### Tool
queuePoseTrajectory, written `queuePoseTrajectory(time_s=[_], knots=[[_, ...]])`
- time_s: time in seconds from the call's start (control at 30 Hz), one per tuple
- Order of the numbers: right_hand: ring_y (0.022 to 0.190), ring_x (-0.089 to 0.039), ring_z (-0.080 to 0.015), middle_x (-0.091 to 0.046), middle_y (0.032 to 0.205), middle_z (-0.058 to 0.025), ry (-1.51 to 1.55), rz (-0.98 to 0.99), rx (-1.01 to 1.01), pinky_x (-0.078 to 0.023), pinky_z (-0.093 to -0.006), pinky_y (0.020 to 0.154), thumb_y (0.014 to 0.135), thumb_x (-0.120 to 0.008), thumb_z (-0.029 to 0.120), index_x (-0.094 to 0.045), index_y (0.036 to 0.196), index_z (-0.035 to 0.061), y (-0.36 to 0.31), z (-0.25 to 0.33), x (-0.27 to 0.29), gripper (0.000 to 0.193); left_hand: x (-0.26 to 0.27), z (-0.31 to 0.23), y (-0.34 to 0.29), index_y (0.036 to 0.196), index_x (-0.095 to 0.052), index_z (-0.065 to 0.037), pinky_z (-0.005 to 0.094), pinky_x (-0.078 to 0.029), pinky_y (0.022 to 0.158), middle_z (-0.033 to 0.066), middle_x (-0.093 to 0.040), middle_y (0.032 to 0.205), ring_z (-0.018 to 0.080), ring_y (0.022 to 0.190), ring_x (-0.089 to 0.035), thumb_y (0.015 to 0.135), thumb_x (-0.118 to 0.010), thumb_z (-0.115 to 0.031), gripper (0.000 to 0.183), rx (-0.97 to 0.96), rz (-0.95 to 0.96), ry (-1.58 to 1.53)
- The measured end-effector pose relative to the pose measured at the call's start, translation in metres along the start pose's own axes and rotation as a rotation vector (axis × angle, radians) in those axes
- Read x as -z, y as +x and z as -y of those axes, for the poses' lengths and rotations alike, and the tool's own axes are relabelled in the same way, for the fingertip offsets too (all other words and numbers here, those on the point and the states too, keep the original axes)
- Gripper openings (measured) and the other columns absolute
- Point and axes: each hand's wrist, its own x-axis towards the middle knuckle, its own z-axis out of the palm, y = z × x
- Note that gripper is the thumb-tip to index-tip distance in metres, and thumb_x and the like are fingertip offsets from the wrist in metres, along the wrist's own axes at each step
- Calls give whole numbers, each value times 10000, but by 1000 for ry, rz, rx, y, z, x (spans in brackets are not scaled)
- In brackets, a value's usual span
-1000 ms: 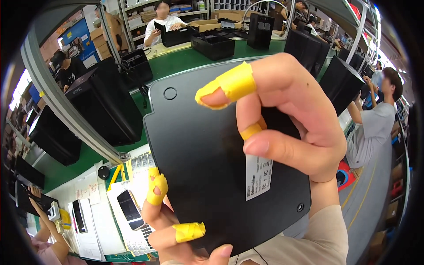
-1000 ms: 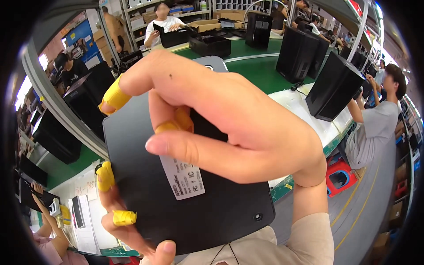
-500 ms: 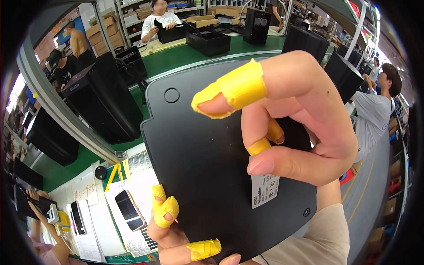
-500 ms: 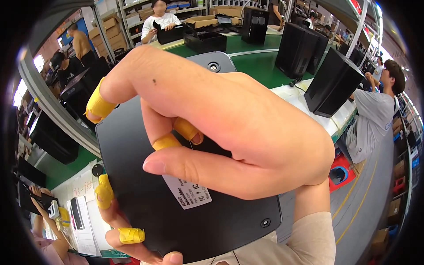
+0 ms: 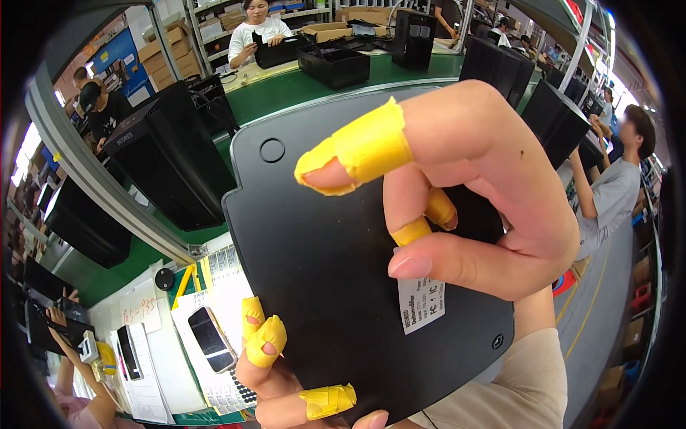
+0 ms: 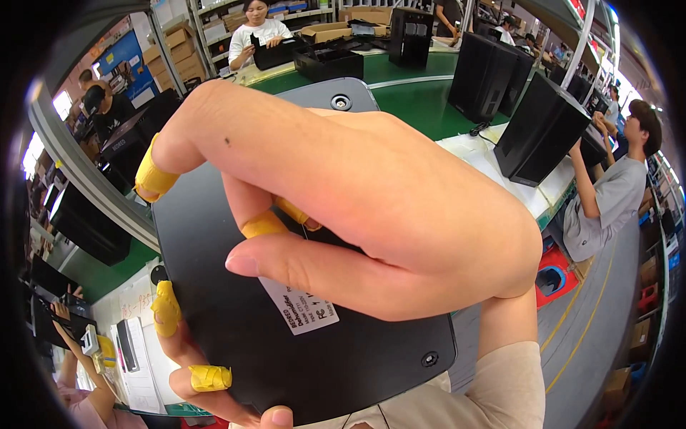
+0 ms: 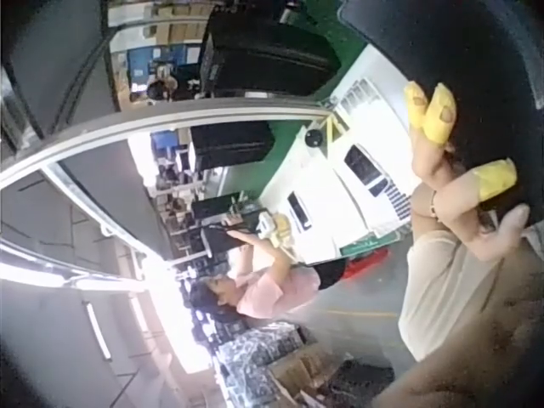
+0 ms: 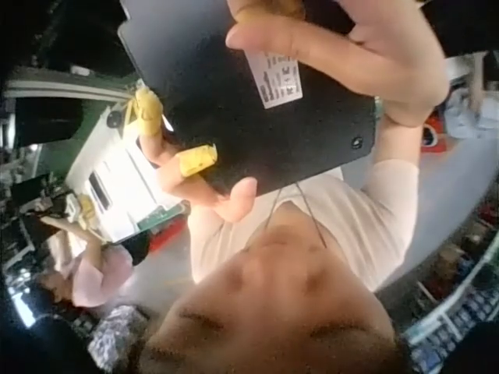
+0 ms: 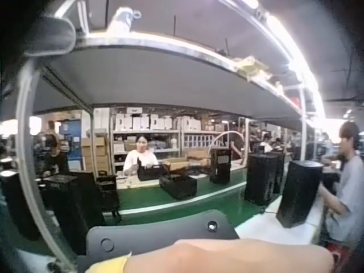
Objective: Applying labels and rubber feet to the bottom of electronic housings on an assembly line.
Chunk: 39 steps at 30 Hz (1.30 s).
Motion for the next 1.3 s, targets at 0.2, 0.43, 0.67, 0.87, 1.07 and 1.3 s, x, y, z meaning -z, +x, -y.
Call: queuePoseTrajectory(time_s=[0.2,0.43,0.67,0.87,1.07,1.3], knots=[[525,-498,-93,-646,991,-176,-43,-41,-105,-365,-209,452,702,-739,-12,-523,1128,-107,-11,4,-2,487,-7,0,2,1149,-485,-147,522,-200,1118,295,-233,1481,461,1377,-239,699,-704,-272,515,108,-74,-75],[555,-503,-133,-602,746,-50,-51,-87,-150,-410,-275,552,680,-760,6,-624,1054,-29,-10,11,-8,399,-4,4,0,1152,-499,-145,527,-204,1113,300,-236,1479,463,1371,-242,672,-706,-264,536,22,-64,-61],[950,-553,-249,-556,1127,-157,-530,-14,-113,-452,-340,829,732,-722,117,-661,1092,29,-4,6,-2,375,-6,4,-12,1135,-499,-130,537,-177,1116,303,-262,1466,462,1358,-269,676,-690,-281,519,112,-103,-22],[1168,-531,-270,-568,1225,-154,-333,-263,-274,-386,-363,1004,834,-617,73,-595,1144,-38,-17,-1,8,330,-19,-13,10,1100,-535,-131,425,-338,1059,175,-451,1371,302,1289,-416,800,-649,-327,376,267,-342,40],[1001,-594,-191,-640,1029,-93,-349,-619,-756,-431,-295,911,901,-573,45,-627,1053,-8,-152,-27,-20,169,-19,36,26,1107,-492,-25,451,-262,1091,265,-339,1427,383,1317,-365,816,-596,-390,478,341,-325,-9],[891,-589,-304,-652,948,-137,-367,-113,-1110,-468,-383,826,799,-632,15,-660,920,-9,-272,-12,-92,126,-13,97,69,1179,-518,28,335,-254,1087,147,-442,1391,236,1282,-401,829,-431,-118,389,539,-311,-142]])
